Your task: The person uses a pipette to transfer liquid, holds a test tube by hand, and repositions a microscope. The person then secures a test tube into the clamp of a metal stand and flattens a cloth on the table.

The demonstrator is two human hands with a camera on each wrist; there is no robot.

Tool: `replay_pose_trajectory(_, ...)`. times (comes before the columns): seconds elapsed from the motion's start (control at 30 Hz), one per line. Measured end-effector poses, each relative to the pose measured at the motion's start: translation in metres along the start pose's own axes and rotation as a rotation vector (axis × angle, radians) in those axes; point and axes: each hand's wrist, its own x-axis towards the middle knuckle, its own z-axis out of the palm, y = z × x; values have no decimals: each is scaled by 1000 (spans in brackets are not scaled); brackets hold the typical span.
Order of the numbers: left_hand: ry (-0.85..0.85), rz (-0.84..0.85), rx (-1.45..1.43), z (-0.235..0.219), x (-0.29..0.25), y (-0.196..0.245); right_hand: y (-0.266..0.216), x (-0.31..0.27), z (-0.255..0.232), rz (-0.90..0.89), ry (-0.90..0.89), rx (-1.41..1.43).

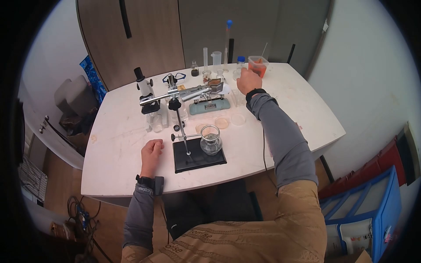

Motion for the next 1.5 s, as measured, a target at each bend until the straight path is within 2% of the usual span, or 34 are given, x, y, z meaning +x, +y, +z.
replay_pose_trajectory(0.27,6,8,48,-1,1,1,0,-3,10,-109,78,-139)
replay_pose_trajectory(0.63,-2,-3,54,-1,-2,10,-5,17,20,-78,-15,-159)
replay_pose_trajectory(0.83,-6,-7,38,-1,0,6,-2,15,25,-19,69,-111)
replay_pose_trajectory(1.0,-10,2,37,0,0,3,3,9,22,-138,52,-124)
replay_pose_trajectory(1.5,-14,24,81,-2,0,2,10,22,24,-248,64,-232)
